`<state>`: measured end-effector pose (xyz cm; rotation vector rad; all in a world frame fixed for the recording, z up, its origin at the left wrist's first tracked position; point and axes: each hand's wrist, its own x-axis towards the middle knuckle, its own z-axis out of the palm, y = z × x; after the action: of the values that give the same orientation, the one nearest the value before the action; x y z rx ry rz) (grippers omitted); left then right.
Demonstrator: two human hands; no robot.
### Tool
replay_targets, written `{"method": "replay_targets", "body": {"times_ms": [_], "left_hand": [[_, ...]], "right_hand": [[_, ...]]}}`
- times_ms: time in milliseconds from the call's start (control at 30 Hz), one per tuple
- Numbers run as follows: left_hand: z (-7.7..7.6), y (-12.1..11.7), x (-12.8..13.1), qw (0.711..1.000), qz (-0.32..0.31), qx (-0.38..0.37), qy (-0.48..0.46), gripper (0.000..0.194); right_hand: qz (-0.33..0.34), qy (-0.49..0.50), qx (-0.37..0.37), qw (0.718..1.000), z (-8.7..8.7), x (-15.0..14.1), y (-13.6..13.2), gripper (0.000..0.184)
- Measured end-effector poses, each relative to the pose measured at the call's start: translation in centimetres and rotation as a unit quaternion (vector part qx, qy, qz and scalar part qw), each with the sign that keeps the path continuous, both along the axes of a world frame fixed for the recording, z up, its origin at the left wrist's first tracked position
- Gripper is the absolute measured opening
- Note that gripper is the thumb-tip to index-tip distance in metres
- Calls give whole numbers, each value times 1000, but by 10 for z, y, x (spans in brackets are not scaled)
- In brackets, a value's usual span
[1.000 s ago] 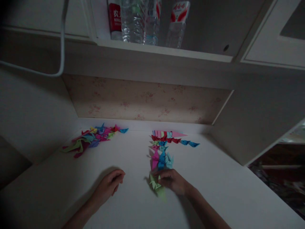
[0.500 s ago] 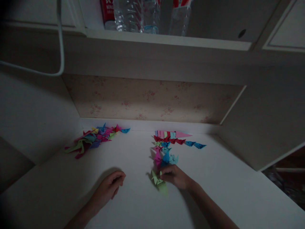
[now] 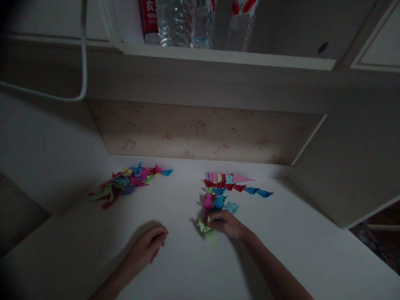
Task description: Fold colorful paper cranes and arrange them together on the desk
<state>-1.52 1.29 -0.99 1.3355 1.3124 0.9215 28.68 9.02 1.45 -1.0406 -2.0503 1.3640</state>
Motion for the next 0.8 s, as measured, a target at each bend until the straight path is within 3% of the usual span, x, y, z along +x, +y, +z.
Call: {"method": "replay_targets", "body": {"times_ms": [200,400,500,633,800], "left_hand": [[-3,1,-1,1000,-1,0,-8,27],[0,1,0,1000,-2,-1,-6,27],[1,1,0,1000,-4,3,-7,27],[-1,0,0,1000,-3,1,-6,27],[-1,0,0,1000,-3,3,-4,27]], "right_hand": [[-15,-13,-22,1000,2,5,4,40],[-49,2,-22,999,11,-3,-18,40],[-74,20,22,997,12,-8,-35,37],[-166,-5,108,980,6,-7,-56,39],[-216,-47,150,964,-8,-4,-67,37]]}}
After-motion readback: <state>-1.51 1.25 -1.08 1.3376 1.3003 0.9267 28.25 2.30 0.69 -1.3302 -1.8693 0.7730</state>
